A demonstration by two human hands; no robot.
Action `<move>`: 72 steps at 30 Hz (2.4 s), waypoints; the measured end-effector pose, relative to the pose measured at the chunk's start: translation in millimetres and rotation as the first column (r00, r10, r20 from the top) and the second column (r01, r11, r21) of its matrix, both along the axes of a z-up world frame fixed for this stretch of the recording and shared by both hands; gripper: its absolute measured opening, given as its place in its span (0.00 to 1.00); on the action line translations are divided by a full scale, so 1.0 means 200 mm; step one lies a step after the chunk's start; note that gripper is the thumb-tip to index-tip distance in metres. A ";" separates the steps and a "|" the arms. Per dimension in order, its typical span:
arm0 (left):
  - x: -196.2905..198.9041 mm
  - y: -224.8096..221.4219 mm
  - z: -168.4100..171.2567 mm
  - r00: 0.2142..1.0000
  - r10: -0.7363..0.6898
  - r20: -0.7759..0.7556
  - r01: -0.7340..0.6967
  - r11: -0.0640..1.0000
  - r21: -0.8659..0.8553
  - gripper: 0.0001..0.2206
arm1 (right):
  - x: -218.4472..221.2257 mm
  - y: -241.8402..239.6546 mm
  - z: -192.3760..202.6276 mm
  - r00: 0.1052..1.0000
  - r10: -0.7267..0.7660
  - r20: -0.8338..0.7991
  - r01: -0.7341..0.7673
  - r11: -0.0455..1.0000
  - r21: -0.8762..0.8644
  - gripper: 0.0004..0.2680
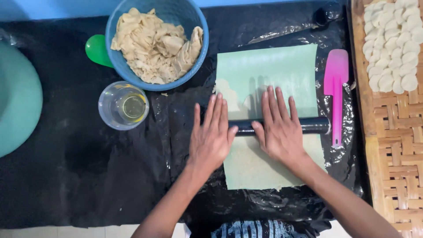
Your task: Rolling out dough on a plastic sheet and scraping it with a spatula in a food production environment.
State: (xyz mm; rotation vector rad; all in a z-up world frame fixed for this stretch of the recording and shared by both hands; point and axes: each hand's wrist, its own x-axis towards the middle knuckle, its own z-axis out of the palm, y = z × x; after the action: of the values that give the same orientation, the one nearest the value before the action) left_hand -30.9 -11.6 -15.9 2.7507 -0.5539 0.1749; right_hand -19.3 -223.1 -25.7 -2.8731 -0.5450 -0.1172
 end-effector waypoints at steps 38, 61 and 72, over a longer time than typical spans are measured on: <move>-0.76 0.27 -0.04 0.903 0.416 -0.105 -0.411 0.767 -0.493 0.21 | -0.63 -0.45 0.19 0.998 -0.050 -0.043 0.055 0.991 0.125 0.35; -0.79 0.31 -0.33 0.856 0.481 -0.189 -0.412 0.415 -0.811 0.20 | -0.08 -0.67 -0.04 0.829 -0.548 0.110 0.552 0.834 0.003 0.13; -0.81 0.30 -0.33 0.816 0.486 -0.312 -0.516 0.372 -0.771 0.21 | -0.56 0.20 0.26 0.908 -0.009 -0.418 0.143 0.946 0.290 0.28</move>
State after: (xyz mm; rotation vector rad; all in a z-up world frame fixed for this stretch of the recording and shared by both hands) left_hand -192.2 48.7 -82.7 1.8297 0.3809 0.4133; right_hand -131.5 -183.9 25.6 -2.4986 -0.2952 0.3550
